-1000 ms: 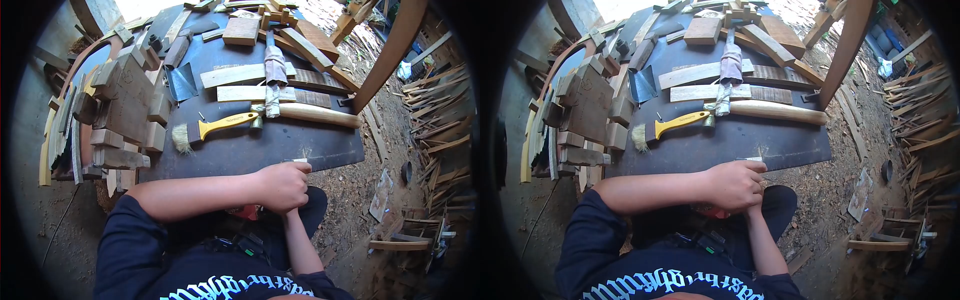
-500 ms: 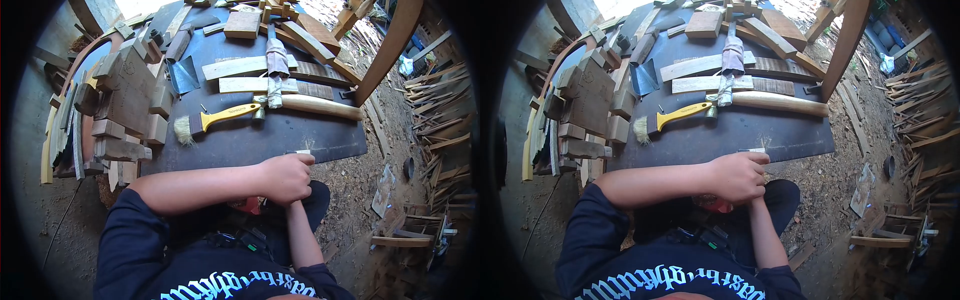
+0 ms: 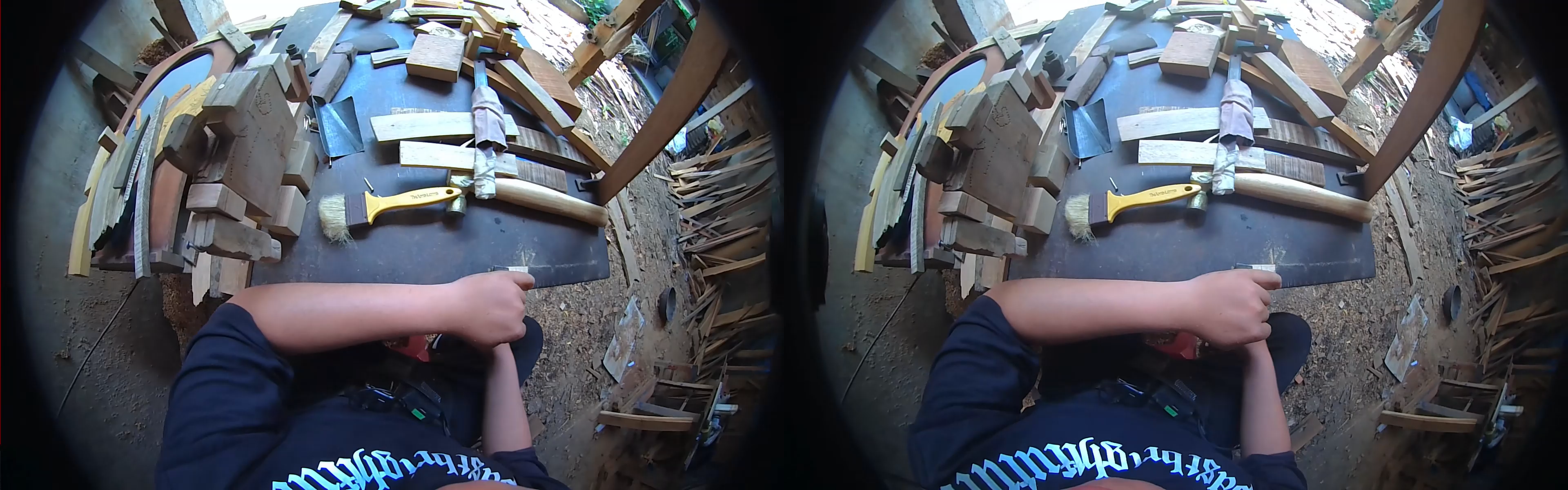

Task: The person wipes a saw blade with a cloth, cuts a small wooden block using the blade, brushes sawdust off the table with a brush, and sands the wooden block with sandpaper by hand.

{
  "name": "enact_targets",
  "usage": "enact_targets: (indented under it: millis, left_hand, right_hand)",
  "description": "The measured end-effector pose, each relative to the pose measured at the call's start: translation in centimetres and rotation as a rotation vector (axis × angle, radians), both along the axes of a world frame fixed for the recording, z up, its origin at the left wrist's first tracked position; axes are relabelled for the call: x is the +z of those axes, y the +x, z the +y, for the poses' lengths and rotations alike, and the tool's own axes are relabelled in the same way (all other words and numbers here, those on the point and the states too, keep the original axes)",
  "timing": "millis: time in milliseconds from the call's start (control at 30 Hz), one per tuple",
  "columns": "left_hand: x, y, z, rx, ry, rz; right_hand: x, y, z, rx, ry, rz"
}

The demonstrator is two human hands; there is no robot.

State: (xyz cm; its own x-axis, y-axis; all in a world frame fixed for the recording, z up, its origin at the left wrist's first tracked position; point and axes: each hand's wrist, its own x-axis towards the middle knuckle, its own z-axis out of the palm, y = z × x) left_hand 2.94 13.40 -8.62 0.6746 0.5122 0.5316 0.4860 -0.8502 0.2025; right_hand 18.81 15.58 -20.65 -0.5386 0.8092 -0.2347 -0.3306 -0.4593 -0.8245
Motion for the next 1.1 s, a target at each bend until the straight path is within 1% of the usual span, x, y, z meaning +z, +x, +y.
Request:
enact_targets:
  millis: [33, 133, 233, 333, 467, 533, 633, 733, 800, 833, 933, 1033, 1100]
  left_hand:
    - [-0.1, 0.1, -0.1, 0.011, 0.031, -0.033]
    - [-0.2, 0.1, -0.2, -0.012, -0.057, 0.059]
    - [-0.3, 0.3, 0.0, 0.006, 0.043, -0.067]
    - [-0.5, 0.4, 0.0, 0.014, 0.073, -0.092]
    - [-0.3, 0.3, -0.2, 0.036, 0.035, -0.060]
    - [-0.3, 0.5, -0.2, 0.041, 0.015, -0.029]
    - [-0.1, -0.2, 0.1, -0.019, 0.017, -0.084]
    - [0.3, 0.0, -0.1, 0.019, 0.023, -0.063]
    - [0.8, -0.4, -0.2, -0.016, -0.069, 0.004]
    - [0.9, -0.5, -0.2, -0.032, -0.110, 0.036]
    - [0.8, -0.3, -0.1, -0.013, -0.091, 0.076]
    - [0.8, -0.7, 0.1, -0.057, -0.105, 0.025]
    - [0.7, -0.3, -0.2, -0.036, -0.100, 0.019]
  right_hand:
    - [0.3, 0.1, 0.3, 0.002, 0.007, 0.003]
    - [0.7, -1.0, 0.2, 0.027, 0.026, 0.001]
    - [-0.4, -3.7, -2.1, 0.061, 0.012, -0.028]
    - [-0.7, -3.9, -2.8, 0.059, 0.005, -0.038]
    - [0.2, -3.0, -1.7, 0.047, 0.000, -0.021]
    - [-0.3, -4.8, -2.8, 0.064, 0.000, -0.036]
    - [-1.1, -6.6, -3.7, 0.078, 0.009, -0.065]
    - [-0.4, -4.2, -2.7, 0.041, 0.010, -0.063]
    - [0.2, -2.7, -1.7, 0.011, 0.005, -0.042]
    - [0.4, -2.7, -1.1, 0.010, 0.011, -0.039]
    - [-0.1, -3.6, -1.4, 0.008, 0.023, -0.057]
    - [-0.7, -5.0, -2.2, 0.020, 0.026, -0.072]
    - [-0.5, -4.1, -2.1, 0.016, 0.022, -0.075]
